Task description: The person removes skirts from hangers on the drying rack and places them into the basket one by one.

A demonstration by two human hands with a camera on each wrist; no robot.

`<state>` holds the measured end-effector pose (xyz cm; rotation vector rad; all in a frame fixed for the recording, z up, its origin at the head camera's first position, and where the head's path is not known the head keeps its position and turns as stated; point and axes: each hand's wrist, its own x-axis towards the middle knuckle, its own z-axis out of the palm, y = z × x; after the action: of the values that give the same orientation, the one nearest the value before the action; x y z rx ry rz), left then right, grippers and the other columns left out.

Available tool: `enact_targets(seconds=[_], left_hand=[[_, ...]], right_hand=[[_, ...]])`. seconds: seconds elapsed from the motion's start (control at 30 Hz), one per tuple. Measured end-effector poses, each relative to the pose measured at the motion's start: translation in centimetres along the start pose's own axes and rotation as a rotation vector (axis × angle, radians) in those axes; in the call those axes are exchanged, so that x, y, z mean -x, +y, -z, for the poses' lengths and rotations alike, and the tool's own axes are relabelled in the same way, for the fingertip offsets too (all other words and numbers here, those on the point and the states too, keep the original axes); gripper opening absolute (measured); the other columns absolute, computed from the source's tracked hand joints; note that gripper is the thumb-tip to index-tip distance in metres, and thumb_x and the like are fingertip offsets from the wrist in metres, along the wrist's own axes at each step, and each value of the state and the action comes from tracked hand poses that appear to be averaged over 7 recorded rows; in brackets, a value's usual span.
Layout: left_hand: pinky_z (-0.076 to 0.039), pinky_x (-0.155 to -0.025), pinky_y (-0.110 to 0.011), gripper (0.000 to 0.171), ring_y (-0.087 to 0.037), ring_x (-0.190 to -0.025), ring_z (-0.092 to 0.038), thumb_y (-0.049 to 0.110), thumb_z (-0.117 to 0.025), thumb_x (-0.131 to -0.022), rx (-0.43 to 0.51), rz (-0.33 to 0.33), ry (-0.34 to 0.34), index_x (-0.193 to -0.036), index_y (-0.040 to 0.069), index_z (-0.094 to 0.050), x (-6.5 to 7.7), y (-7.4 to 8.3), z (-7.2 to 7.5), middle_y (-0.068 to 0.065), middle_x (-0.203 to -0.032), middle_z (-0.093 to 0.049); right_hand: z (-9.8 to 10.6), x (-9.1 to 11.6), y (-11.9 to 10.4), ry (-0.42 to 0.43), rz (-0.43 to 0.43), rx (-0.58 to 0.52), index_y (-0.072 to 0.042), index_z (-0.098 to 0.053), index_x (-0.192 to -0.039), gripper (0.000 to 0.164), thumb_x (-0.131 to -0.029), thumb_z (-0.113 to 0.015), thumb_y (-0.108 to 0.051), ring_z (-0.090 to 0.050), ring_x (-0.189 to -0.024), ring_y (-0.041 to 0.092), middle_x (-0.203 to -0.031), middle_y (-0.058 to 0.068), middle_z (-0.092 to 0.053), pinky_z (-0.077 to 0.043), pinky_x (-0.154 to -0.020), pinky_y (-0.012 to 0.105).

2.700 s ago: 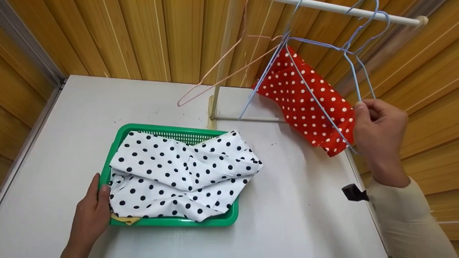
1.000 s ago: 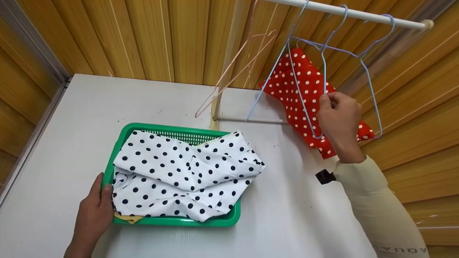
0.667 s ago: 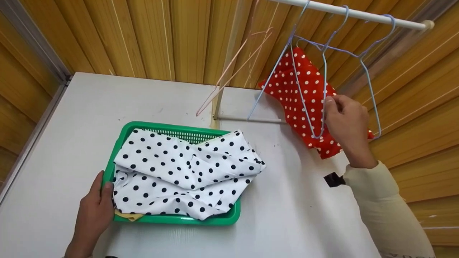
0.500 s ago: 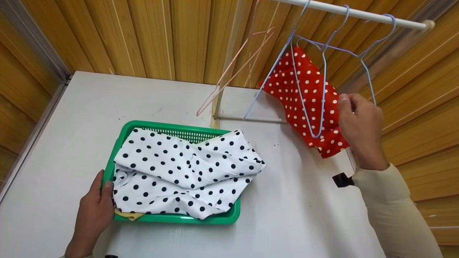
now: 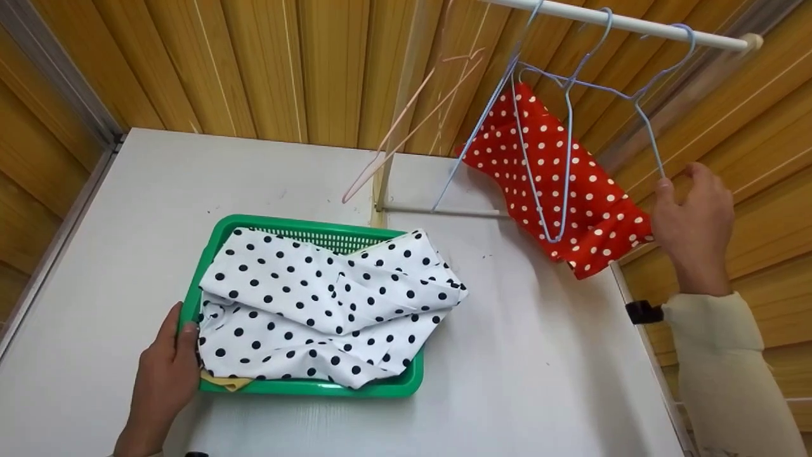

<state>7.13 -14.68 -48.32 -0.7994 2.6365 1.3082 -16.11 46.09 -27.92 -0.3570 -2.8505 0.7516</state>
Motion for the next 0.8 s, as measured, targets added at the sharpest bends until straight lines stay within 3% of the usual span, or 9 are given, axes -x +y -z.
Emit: enact_targets(seconds=[0.1, 0.23, 0.37, 0.5, 0.67, 0.8], left_hand=[[-0.036, -0.116, -0.069, 0.061, -0.041, -0.130, -0.048, 0.036, -0.022, -0.115, 0.003, -0.006, 0.002, -0.168, 0.009, -0.010, 0.0, 0.0, 0.0, -0.028, -0.161, -0.040], [-0.040, -0.111, -0.067, 0.061, -0.040, -0.125, -0.050, 0.037, -0.022, -0.115, 0.011, -0.018, 0.009, -0.168, 0.009, -0.012, 0.1, 0.0, -0.2, -0.028, -0.159, -0.043], [-0.038, -0.114, -0.069, 0.060, -0.039, -0.129, -0.050, 0.036, -0.023, -0.115, 0.023, -0.028, 0.009, -0.168, 0.009, -0.013, 0.1, 0.0, -0.3, -0.026, -0.161, -0.042], [-0.036, -0.116, -0.071, 0.061, -0.038, -0.132, -0.049, 0.037, -0.023, -0.115, 0.034, -0.030, 0.007, -0.168, 0.009, -0.013, 0.1, -0.1, -0.3, -0.025, -0.162, -0.041], [-0.037, -0.114, -0.070, 0.061, -0.039, -0.131, -0.050, 0.037, -0.024, -0.115, 0.035, -0.026, 0.018, -0.168, 0.010, -0.014, 0.2, -0.1, -0.1, -0.026, -0.161, -0.042], [-0.039, -0.111, -0.068, 0.061, -0.039, -0.127, -0.051, 0.038, -0.023, -0.114, 0.031, -0.027, 0.022, -0.168, 0.010, -0.015, 0.1, -0.3, -0.1, -0.027, -0.158, -0.045]], right_hand=[[0.1, -0.8, 0.7, -0.061, -0.033, -0.016, -0.006, -0.020, -0.165, 0.072, -0.110, -0.031, -0.050, -0.024, -0.154, 0.053, -0.171, 0.025, -0.022, -0.027, -0.121, 0.072], [0.0, -1.6, 1.1, -0.122, -0.038, -0.050, -0.007, -0.022, -0.165, 0.074, -0.109, -0.031, -0.055, -0.036, -0.147, 0.051, -0.167, 0.027, -0.031, -0.038, -0.117, 0.067], [-0.1, -1.7, 1.2, -0.151, -0.017, -0.057, -0.006, -0.032, -0.162, 0.072, -0.109, -0.032, -0.055, -0.052, -0.125, 0.035, -0.148, 0.023, -0.050, -0.053, -0.098, 0.039], [-0.5, -1.5, 1.1, -0.179, -0.009, -0.075, -0.005, -0.046, -0.153, 0.069, -0.108, -0.035, -0.056, -0.054, -0.098, 0.019, -0.118, 0.009, -0.057, -0.051, -0.076, 0.018], [-1.3, -1.2, 0.4, -0.165, 0.040, -0.143, -0.005, -0.057, -0.136, 0.057, -0.108, -0.040, -0.053, -0.059, -0.074, 0.014, -0.089, -0.002, -0.059, -0.055, -0.067, 0.019], [-1.9, -1.3, 0.1, -0.126, 0.066, -0.240, -0.011, -0.062, -0.124, 0.044, -0.109, -0.044, -0.048, -0.055, -0.062, 0.011, -0.076, -0.008, -0.057, -0.054, -0.060, 0.021]])
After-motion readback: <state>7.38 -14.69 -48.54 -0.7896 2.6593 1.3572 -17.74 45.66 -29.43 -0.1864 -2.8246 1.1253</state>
